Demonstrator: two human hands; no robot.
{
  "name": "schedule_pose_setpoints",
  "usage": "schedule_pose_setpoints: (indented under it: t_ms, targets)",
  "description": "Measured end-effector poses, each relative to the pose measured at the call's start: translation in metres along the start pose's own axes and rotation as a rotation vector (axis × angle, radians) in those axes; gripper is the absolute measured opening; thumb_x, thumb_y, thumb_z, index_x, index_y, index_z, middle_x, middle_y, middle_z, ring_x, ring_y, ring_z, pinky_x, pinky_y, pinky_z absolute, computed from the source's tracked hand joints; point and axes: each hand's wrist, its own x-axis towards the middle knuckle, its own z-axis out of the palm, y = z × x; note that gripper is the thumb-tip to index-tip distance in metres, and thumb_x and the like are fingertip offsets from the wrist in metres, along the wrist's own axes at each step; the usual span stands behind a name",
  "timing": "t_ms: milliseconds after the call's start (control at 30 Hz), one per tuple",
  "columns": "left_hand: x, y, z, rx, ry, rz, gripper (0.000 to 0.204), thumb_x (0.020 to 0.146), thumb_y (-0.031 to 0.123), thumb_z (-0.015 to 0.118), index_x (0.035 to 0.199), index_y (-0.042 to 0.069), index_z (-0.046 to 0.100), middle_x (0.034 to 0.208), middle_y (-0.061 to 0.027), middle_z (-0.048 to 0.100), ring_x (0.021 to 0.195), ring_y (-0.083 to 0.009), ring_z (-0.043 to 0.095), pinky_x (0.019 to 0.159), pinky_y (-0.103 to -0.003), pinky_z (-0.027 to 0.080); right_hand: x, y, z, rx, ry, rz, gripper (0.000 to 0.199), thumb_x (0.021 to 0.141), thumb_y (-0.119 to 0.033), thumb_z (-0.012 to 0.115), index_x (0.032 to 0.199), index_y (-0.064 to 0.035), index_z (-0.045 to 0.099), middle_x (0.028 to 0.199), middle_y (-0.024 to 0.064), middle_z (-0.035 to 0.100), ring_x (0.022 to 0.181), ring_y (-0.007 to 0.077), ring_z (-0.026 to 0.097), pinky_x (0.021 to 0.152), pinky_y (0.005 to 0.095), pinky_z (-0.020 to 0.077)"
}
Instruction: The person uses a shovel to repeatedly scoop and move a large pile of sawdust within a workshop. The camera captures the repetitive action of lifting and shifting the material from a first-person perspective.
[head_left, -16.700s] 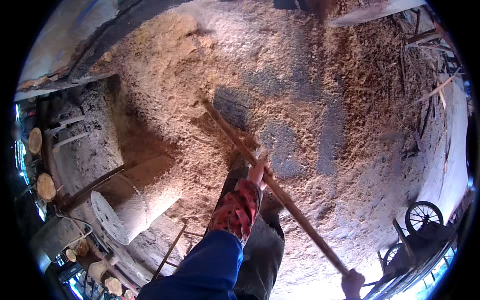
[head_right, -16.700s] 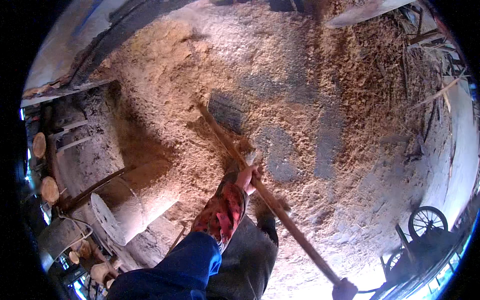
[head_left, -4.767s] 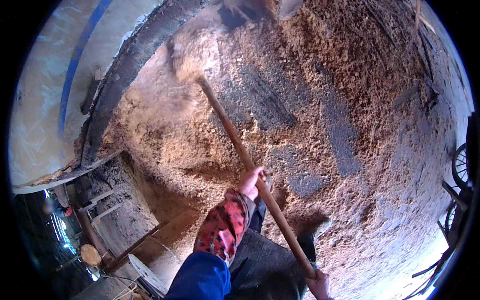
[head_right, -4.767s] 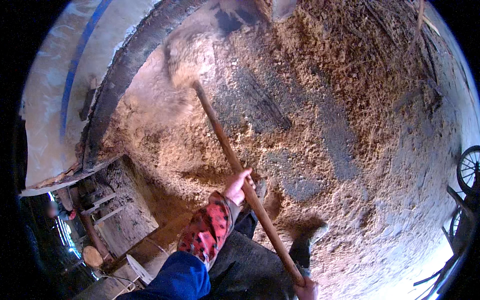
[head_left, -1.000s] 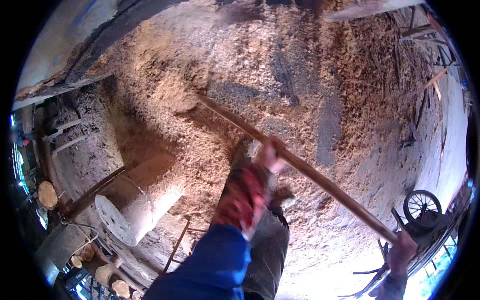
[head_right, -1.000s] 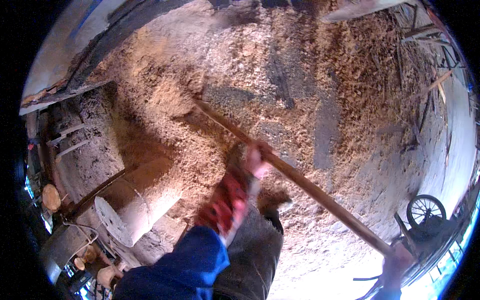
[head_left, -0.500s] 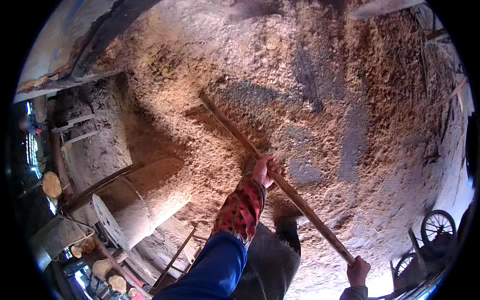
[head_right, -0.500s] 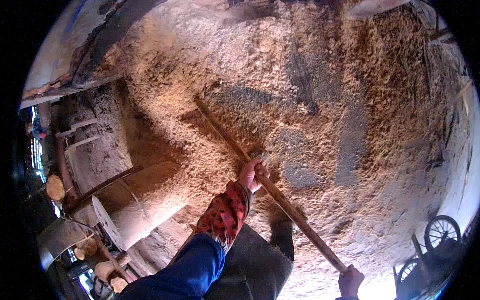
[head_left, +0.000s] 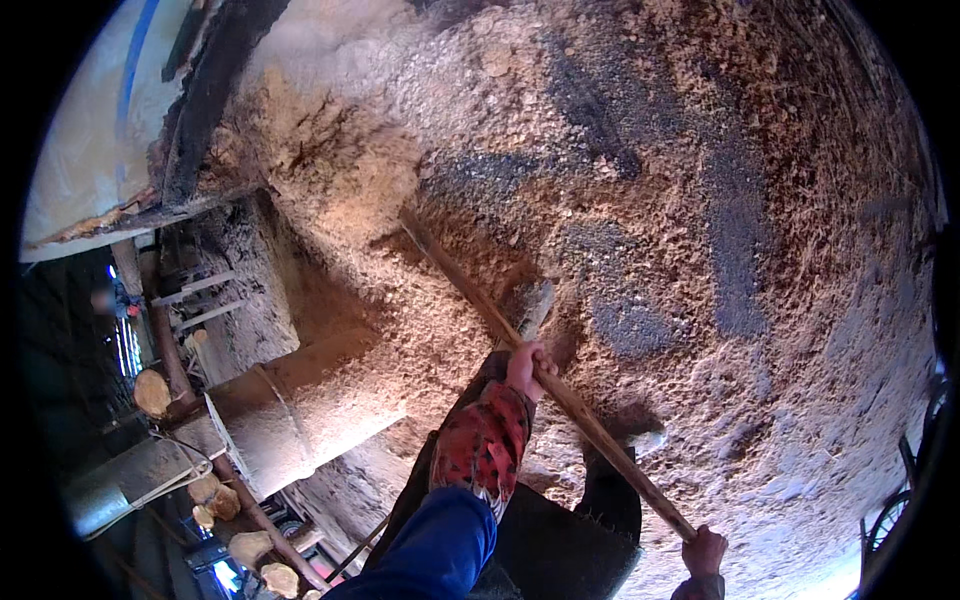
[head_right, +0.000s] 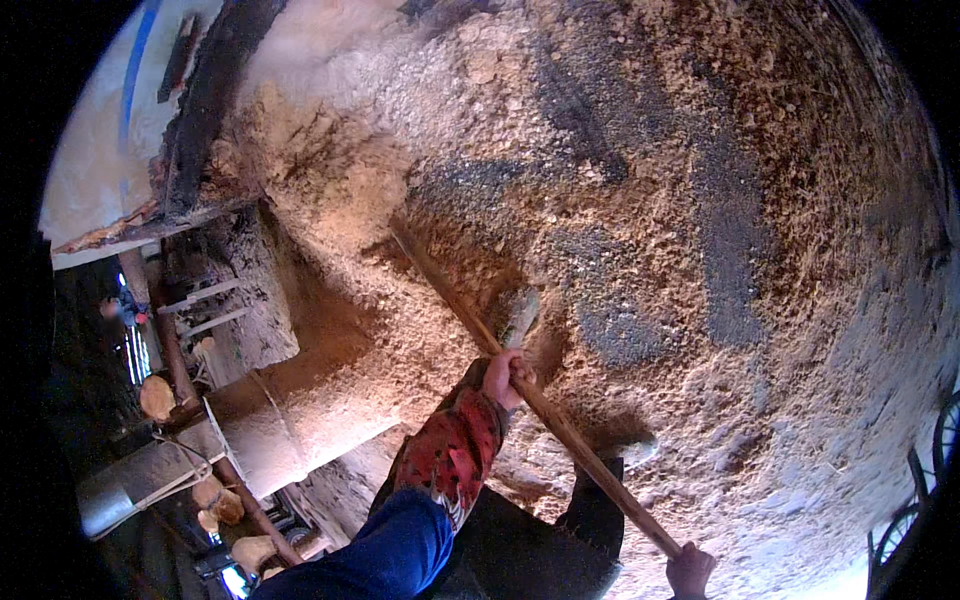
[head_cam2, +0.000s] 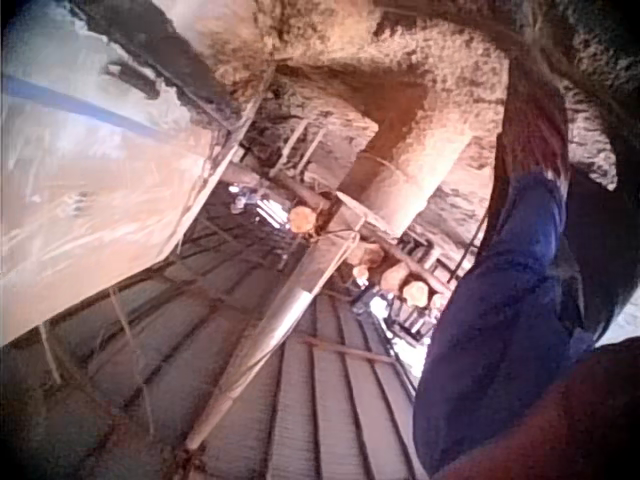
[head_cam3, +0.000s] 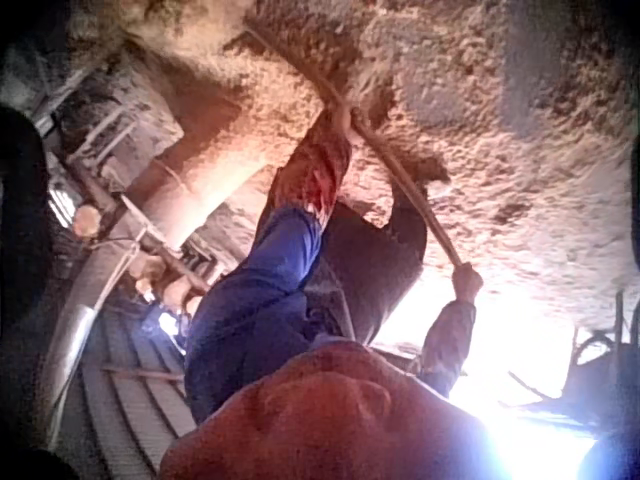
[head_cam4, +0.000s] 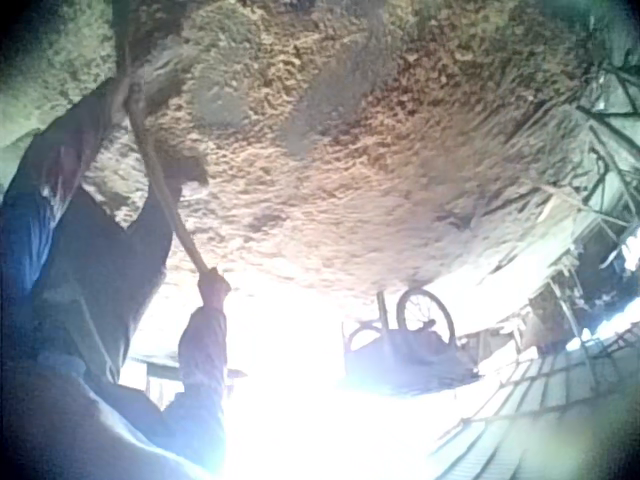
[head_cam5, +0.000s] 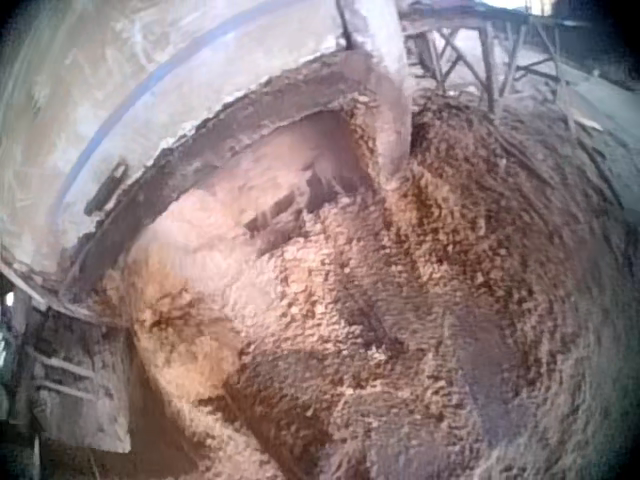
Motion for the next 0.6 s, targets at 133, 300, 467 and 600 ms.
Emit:
schedule_pose_setpoints:
  t_ms: [133,300,467,600]
  targets:
    - [-0.036,-0.063,0.000,0.072,0.007,-0.061,0.027,0.078,0.015,0.057,0.056,0.012,0.042,0.051,-0.0023,0.040,0.048,-0.0173,0.044,0.049,-0.035,0.041,-0.051,0.048,0.003,-0.073,-0.098,0.113,0.018,0.071,-0.023,0.059,0.070,-0.0045,0.056,0.061,0.0178,0.059,0.061,0.0364,0.059,0.058,0.0468,0.0461]
    - [-0.101,-0.122,0.019,0.028,-0.027,-0.213,0.026,0.077,0.011,0.057,0.058,0.012,0.040,0.052,-0.0017,0.037,0.047,-0.0155,0.043,0.048,-0.033,0.039,-0.159,0.086,-0.024,-0.098,-0.142,0.177,0.017,0.077,-0.022,0.057,0.075,-0.0058,0.056,0.062,0.0153,0.061,0.060,0.0331,0.061,0.053,0.0451,0.0484]
    - [-0.165,-0.138,0.037,0.040,0.011,-0.357,0.026,0.077,0.011,0.059,0.060,0.013,0.039,0.053,0.0004,0.036,0.046,-0.0138,0.040,0.048,-0.032,0.038,-0.254,0.054,-0.075,-0.225,-0.466,0.305,0.016,0.080,-0.022,0.051,0.085,-0.0081,0.056,0.076,0.0152,0.062,0.074,0.0314,0.062,0.060,0.0430,0.0490]
    - [-0.190,-0.113,0.038,0.075,0.030,-0.435,0.020,0.076,0.010,0.059,0.065,0.013,0.042,0.055,0.0015,0.037,0.047,-0.0136,0.039,0.048,-0.033,0.039,-0.291,0.009,-0.102,-0.282,-0.676,0.372,0.020,0.082,-0.025,0.048,0.092,-0.0098,0.056,0.083,0.0150,0.063,0.080,0.0315,0.062,0.063,0.0431,0.0491]
